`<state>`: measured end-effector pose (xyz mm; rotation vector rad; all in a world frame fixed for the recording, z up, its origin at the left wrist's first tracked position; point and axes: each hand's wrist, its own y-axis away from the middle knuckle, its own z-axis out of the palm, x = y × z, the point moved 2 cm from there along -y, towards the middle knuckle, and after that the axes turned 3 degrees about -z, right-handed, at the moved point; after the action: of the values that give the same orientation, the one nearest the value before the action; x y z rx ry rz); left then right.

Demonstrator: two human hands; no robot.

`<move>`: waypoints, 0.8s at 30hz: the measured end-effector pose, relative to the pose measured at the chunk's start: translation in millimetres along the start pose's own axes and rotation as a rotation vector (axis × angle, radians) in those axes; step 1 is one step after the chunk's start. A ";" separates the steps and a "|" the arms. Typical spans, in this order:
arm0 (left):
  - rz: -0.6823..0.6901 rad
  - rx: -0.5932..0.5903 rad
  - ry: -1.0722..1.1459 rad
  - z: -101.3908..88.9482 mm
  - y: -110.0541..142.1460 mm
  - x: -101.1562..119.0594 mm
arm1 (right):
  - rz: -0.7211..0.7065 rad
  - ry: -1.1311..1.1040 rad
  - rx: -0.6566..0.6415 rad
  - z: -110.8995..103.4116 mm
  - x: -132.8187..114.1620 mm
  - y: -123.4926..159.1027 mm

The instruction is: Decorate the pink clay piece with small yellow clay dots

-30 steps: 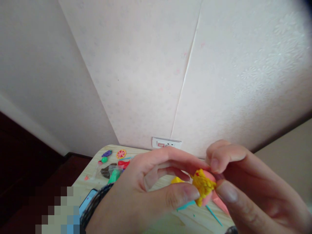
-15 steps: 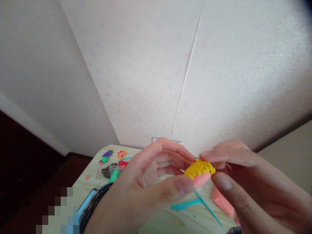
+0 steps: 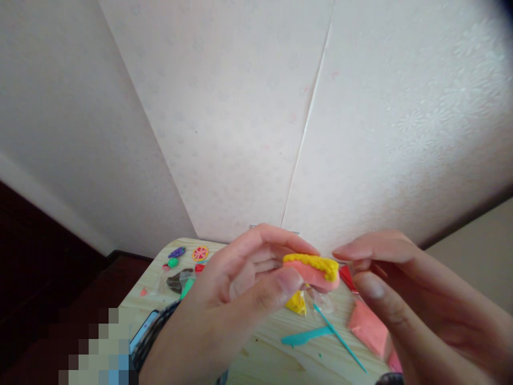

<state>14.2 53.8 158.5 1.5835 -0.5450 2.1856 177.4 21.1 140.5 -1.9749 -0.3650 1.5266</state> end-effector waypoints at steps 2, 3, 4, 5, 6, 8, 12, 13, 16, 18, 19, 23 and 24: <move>0.012 -0.004 -0.004 -1.1 1.2 0.3 | 0.015 0.025 -0.048 -1.9 2.5 -1.5; 0.019 -0.011 -0.002 -1.5 1.6 0.4 | 0.019 0.028 -0.086 -2.3 2.8 -2.2; 0.023 -0.012 -0.001 -1.9 1.7 0.4 | 0.023 0.021 -0.123 -2.4 2.4 -2.9; 0.031 -0.017 -0.001 -2.1 1.6 0.5 | 0.030 0.010 -0.152 -2.3 1.7 -3.5; 0.035 -0.016 0.000 -2.1 1.3 0.6 | 0.041 -0.004 -0.169 -2.1 0.9 -4.1; 0.016 -0.008 0.005 -1.3 0.0 0.4 | 0.066 -0.031 -0.173 -1.4 -0.4 -5.2; -0.033 -0.025 0.071 2.8 -3.2 1.1 | 0.089 -0.084 -0.144 -0.3 0.4 -4.6; -0.039 -0.032 0.083 3.7 -3.8 1.7 | 0.096 -0.099 -0.133 -0.7 1.1 -3.7; -0.052 -0.033 0.075 4.9 -4.2 3.2 | 0.124 -0.127 -0.111 -2.1 2.9 -1.1; -0.052 -0.027 0.051 4.3 -3.8 3.3 | 0.126 -0.126 -0.109 -1.9 2.9 -0.9; -0.045 -0.023 0.045 3.7 -3.5 3.0 | 0.124 -0.116 -0.113 -1.2 2.6 -1.4; 0.005 -0.023 0.037 2.6 -1.6 0.5 | 0.137 -0.086 -0.082 1.5 2.5 -2.8; 0.014 -0.028 0.037 2.7 -1.1 0.0 | 0.139 -0.082 -0.057 0.7 3.0 -2.4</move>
<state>17.0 53.3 159.3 1.5267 -0.5748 2.2033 177.9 24.8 139.5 -2.0225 -0.3133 1.7059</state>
